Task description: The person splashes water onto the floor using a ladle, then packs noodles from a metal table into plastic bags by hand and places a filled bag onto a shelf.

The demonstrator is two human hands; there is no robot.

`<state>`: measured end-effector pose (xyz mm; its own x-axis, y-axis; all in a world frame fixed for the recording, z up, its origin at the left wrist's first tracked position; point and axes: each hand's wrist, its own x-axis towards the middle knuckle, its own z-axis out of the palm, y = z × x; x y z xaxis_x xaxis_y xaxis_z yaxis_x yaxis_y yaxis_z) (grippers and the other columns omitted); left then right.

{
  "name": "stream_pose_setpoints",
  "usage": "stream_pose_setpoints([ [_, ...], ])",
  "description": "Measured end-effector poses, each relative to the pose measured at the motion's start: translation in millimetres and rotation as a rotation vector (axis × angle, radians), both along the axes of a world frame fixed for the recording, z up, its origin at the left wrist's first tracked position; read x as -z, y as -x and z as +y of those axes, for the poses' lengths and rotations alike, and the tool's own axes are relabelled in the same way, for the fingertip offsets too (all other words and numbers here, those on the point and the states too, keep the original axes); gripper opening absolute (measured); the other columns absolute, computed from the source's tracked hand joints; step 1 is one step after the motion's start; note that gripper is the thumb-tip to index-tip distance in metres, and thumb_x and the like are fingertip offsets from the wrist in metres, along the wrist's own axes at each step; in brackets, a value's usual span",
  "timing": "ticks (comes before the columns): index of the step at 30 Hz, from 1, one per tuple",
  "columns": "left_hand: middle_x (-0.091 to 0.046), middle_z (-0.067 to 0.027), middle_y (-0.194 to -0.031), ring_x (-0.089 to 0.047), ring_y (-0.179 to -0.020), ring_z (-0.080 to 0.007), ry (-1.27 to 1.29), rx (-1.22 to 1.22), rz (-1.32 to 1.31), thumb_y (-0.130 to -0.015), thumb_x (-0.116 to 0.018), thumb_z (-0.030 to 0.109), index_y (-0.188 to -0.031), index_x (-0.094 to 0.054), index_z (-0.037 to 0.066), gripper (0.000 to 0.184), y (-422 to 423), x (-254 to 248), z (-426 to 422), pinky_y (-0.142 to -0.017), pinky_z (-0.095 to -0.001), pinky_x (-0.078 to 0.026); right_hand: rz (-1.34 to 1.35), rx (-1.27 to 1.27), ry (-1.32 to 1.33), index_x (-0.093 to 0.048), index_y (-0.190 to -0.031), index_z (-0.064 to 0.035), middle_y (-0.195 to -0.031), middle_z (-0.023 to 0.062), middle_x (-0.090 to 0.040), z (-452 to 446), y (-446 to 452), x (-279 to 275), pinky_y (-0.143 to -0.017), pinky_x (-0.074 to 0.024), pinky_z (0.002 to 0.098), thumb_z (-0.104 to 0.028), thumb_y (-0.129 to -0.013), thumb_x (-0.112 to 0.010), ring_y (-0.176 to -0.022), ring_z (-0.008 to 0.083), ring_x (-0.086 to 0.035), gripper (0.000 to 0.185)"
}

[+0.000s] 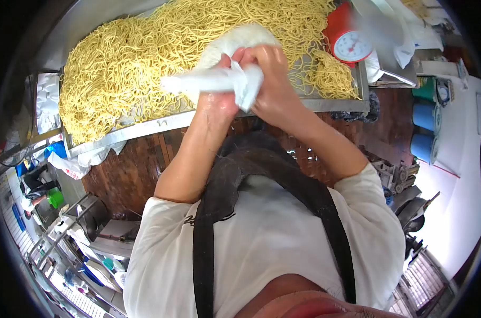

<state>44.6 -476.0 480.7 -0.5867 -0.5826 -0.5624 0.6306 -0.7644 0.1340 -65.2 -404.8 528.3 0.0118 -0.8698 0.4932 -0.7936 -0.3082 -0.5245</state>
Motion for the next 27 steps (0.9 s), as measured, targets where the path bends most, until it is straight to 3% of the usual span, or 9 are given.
stream_pose_setpoints([
  [2, -0.060, -0.0076, -0.088, -0.060, -0.097, -0.0255, -0.149, 0.109, 0.187, -0.104, -0.039, 0.023, -0.101, -0.052, 0.004, 0.023, -10, 24, 4, -0.093, -0.0428, -0.049, 0.022, -0.014, -0.194, -0.060, -0.105, -0.0019, -0.099, 0.0138, -0.051, 27, 11, 27, -0.083, -0.0382, 0.0461, -0.017, -0.082, -0.061, -0.093, 0.0343, -0.049, 0.028],
  [3, -0.057, -0.0065, -0.083, -0.059, -0.092, -0.0241, 0.017, 0.126, -0.009, -0.104, -0.038, 0.021, -0.092, -0.052, 0.005, 0.025, -11, 21, 17, -0.089, -0.0382, -0.048, 0.017, -0.043, -0.330, -0.059, -0.108, -0.0022, -0.101, 0.0135, -0.052, 39, 19, 45, -0.082, -0.0389, 0.0454, -0.021, -0.087, -0.061, -0.094, 0.0336, -0.050, 0.028],
  [7, -0.057, -0.0065, -0.079, -0.056, -0.078, -0.0203, 0.669, 0.478, -0.495, -0.102, -0.044, 0.022, -0.083, -0.057, 0.003, 0.029, -44, 73, 31, -0.077, -0.0317, -0.045, -1.013, -0.091, -1.061, -0.056, -0.111, -0.0025, -0.082, 0.0075, -0.062, 50, 32, 105, -0.063, -0.0459, 0.0365, -0.031, -0.098, -0.055, -0.067, 0.0189, -0.057, 0.031],
  [9, -0.058, -0.0078, -0.078, -0.055, -0.074, -0.0204, 0.901, 0.616, -0.757, -0.100, -0.048, 0.023, -0.082, -0.059, 0.002, 0.029, -58, 79, 25, -0.074, -0.0314, -0.044, -1.352, -0.051, -1.000, -0.060, -0.094, -0.0067, -0.072, -0.0009, -0.054, 39, 28, 108, -0.053, -0.0379, 0.0245, -0.020, -0.092, -0.063, -0.060, 0.0078, -0.047, 0.014],
  [16, -0.064, -0.0183, -0.092, -0.050, -0.091, -0.0354, 1.553, 0.632, -1.269, -0.086, -0.062, 0.001, -0.099, -0.065, 0.000, 0.014, -49, 92, 10, -0.084, -0.0427, -0.043, -0.157, 0.005, -0.235, -0.065, -0.093, 0.0010, -0.078, 0.0151, -0.067, -43, 13, 165, -0.059, -0.0486, 0.0330, -0.013, -0.084, -0.068, -0.061, 0.0196, -0.063, 0.016],
  [19, -0.060, -0.0201, -0.092, -0.048, -0.093, -0.0352, 1.575, 0.485, -1.144, -0.088, -0.060, 0.003, -0.101, -0.063, 0.000, 0.014, -46, 126, 1, -0.084, -0.0426, -0.043, -0.564, 0.087, -0.530, -0.068, -0.092, -0.0003, -0.079, 0.0141, -0.069, -53, 0, 169, -0.061, -0.0502, 0.0313, -0.015, -0.083, -0.070, -0.066, 0.0201, -0.067, 0.017],
  [20, -0.061, -0.0201, -0.092, -0.051, -0.093, -0.0346, 1.659, 0.519, -1.237, -0.085, -0.059, -0.003, -0.102, -0.063, 0.000, 0.018, -47, 125, -2, -0.083, -0.0412, -0.045, -0.804, 0.213, -0.546, -0.067, -0.084, 0.0016, -0.076, 0.0142, -0.066, -51, -7, 156, -0.067, -0.0505, 0.0399, -0.013, -0.080, -0.070, -0.068, 0.0303, -0.064, 0.015],
  [23, -0.060, -0.0214, -0.104, -0.051, -0.096, -0.0378, 1.556, 0.649, -1.262, -0.083, -0.059, -0.004, -0.103, -0.065, 0.001, 0.022, -53, 146, -10, -0.090, -0.0431, -0.043, -0.897, 0.142, -0.619, -0.069, -0.089, 0.0009, -0.081, 0.0116, -0.069, -49, -12, 163, -0.071, -0.0506, 0.0399, -0.011, -0.080, -0.071, -0.071, 0.0296, -0.064, 0.015],
  [27, -0.058, -0.0230, -0.099, -0.054, -0.088, -0.0365, 1.383, 0.506, -1.290, -0.083, -0.059, -0.004, -0.106, -0.064, 0.001, 0.024, -53, 136, -3, -0.083, -0.0421, -0.046, -0.449, -0.128, -0.197, -0.069, -0.089, -0.0005, -0.080, 0.0106, -0.067, -40, 1, 188, -0.077, -0.0491, 0.0409, -0.008, -0.077, -0.070, -0.081, 0.0312, -0.062, 0.015],
])
